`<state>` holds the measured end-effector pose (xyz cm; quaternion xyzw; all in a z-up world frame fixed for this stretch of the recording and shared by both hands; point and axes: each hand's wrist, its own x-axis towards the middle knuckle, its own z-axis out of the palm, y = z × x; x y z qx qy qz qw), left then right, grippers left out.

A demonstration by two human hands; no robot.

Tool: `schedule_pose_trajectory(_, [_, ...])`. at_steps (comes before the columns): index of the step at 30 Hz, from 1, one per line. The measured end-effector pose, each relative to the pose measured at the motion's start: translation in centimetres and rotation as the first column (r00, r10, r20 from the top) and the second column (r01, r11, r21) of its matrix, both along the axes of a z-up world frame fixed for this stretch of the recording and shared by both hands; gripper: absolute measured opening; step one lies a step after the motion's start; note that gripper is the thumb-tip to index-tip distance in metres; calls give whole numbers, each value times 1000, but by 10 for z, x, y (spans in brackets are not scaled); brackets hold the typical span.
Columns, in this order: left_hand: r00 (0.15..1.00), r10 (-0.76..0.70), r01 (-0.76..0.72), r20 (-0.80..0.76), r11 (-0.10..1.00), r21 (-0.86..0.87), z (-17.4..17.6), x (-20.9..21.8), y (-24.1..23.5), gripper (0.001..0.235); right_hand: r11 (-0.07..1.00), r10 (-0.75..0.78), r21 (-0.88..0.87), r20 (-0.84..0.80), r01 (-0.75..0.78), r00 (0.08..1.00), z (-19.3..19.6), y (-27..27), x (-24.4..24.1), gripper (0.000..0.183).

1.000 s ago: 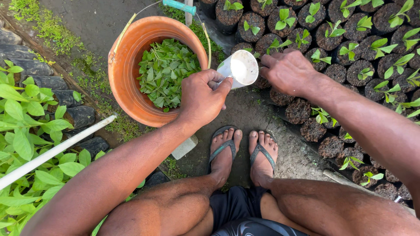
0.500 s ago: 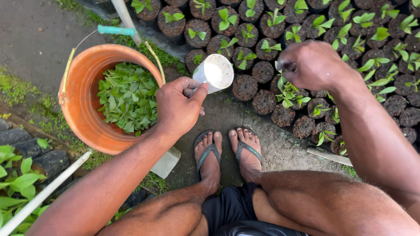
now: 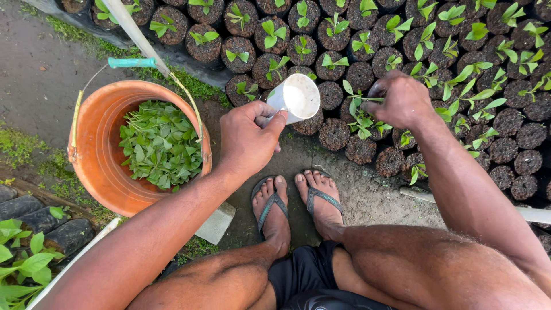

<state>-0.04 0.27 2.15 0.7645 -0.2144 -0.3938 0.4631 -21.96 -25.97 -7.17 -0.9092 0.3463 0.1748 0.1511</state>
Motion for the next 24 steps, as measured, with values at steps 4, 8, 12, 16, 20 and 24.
schedule_pose_trajectory(4, [1000,-16,16,16,1000,19,-1,-3,-3,22,972,-121,208,45,109,992,4,4,-4,23])
schedule_pose_trajectory(8, [1000,-11,11,-16,1000,16,-5,-6,-6,22,883,-295,410,112,226,949,33,2,-9,13])
schedule_pose_trajectory(12, [1000,-31,31,-7,1000,-1,-8,-11,-8,21,904,-256,415,341,100,905,70,14,-7,15])
schedule_pose_trajectory(16, [998,-50,50,-28,999,-16,-11,-15,-10,21,983,48,133,486,-128,873,90,31,6,16])
schedule_pose_trajectory(20, [996,-77,76,-42,997,-10,-12,-18,-12,21,931,307,-39,623,-363,720,89,51,26,15])
schedule_pose_trajectory(24, [995,-97,97,-17,995,13,-11,-22,-12,20,899,420,-140,543,-415,727,79,65,47,13])
